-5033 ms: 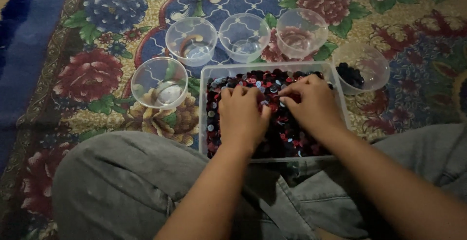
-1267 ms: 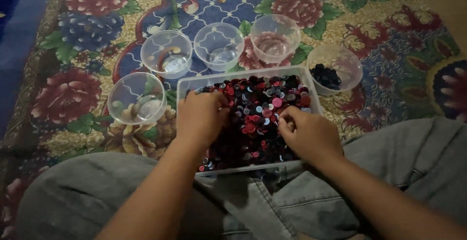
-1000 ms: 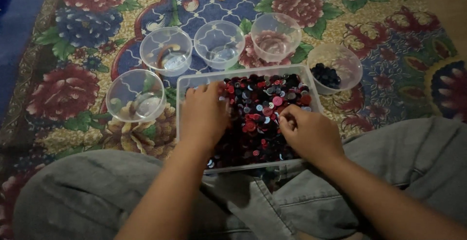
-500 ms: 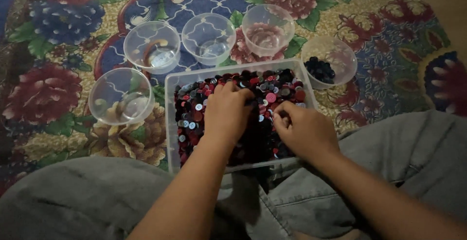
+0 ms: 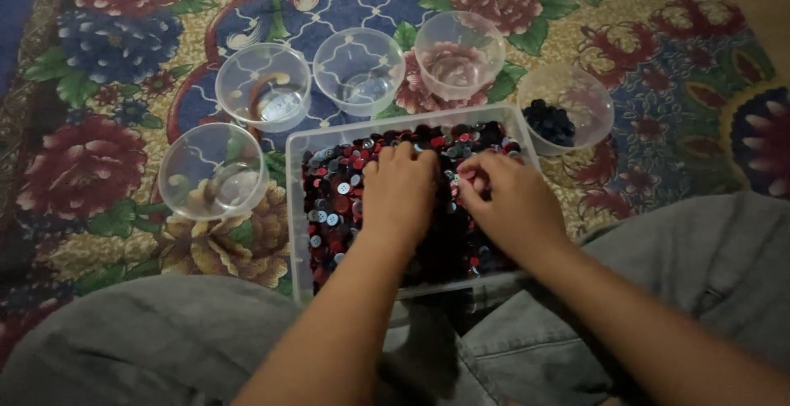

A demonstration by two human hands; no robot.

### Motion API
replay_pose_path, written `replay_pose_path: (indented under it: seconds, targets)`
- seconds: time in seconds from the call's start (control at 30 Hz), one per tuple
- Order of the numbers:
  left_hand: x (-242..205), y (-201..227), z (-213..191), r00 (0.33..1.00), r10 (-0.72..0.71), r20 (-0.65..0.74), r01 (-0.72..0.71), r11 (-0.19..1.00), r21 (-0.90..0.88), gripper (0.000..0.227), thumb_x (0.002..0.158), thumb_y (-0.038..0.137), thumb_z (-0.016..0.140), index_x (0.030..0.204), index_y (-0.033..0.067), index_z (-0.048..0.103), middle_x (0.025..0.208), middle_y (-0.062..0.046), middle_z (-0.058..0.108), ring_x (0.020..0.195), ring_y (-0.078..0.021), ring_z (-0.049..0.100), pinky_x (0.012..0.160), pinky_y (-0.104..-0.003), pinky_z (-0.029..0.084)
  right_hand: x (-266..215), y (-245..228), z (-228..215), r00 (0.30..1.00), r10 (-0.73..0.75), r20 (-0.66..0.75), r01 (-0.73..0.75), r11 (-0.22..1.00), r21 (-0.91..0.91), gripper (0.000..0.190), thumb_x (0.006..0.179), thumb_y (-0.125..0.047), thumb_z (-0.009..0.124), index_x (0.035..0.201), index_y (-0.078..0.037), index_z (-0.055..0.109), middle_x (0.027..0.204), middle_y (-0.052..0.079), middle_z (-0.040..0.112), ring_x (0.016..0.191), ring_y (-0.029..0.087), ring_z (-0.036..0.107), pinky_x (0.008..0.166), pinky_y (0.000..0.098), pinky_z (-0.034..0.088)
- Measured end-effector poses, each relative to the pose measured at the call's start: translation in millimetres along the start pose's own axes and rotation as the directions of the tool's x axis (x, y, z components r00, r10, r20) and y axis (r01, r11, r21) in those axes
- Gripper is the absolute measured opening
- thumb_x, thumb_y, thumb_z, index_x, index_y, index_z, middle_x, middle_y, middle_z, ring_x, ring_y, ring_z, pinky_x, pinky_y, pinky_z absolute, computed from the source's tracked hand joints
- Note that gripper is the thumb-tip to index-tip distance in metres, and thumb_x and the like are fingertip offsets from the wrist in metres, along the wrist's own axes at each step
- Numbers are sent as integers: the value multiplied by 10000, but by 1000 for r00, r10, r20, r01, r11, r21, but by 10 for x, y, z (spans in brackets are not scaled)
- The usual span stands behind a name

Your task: Sorting a variety of buttons by color or type from a large bin into smaller plastic cups while sitting on the floor.

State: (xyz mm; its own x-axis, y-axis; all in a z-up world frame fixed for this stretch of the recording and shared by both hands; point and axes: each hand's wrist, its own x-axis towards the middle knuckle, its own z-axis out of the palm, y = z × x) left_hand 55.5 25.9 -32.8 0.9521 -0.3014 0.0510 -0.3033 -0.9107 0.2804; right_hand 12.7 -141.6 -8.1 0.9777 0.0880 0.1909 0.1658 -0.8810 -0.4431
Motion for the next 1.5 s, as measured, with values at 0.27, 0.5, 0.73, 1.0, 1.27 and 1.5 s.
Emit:
replay_pose_path:
  seconds: [0.27,0.5,0.73,1.0,1.27,1.5]
  targets:
    - [-67,49,98,991,28,-133,-30,999,-13,90,874,96,664,956,111,698,1006,-129,631,1010,-361,603,786,-454,480,122,-101,134,969,182,166,-179,983,-31,238,906,-247,731,1137,-200,758,804,35,680,859,292,722,719,416,597]
    - [-253,54,202,958,121,-261,-102,991,86,45,880,116,630,896,123,671,943,-96,644,1000,-312,577,762,-403,453,-29,-101,176,976,158,149,-155,987,-35,162,906,-239,716,1060,-209,755,779,48,677,860,323,723,714,450,606]
    - [-355,90,141,972,126,-200,-109,989,96,118,967,146,541,986,126,656,954,-109,693,1026,-338,593,821,-434,453,-196,-31,83,933,324,154,-343,933,113,134,866,-239,761,994,-204,782,765,16,724,765,251,724,668,374,601]
    - [-593,11,-105,994,15,106,-25,995,97,273,958,251,538,1123,182,744,981,-89,753,1028,-372,634,843,-515,494,-306,224,-37,912,400,-93,-386,911,144,127,836,-296,821,949,-262,776,772,82,759,788,344,741,658,461,575]
    - [-857,-29,-93,980,-94,173,89,995,35,253,860,204,592,1056,166,746,1008,-90,749,1009,-391,618,840,-526,491,227,584,-506,819,561,-121,-468,775,424,204,961,-214,717,1122,-88,728,873,125,717,677,238,705,497,379,558]
    - [-957,104,-172,983,-113,147,118,993,-20,339,859,403,694,1050,126,738,1058,-124,740,1062,-408,599,858,-548,468,201,610,-501,751,658,-62,-524,650,550,210,988,-217,665,1160,-98,680,819,42,657,566,135,606,455,278,473]
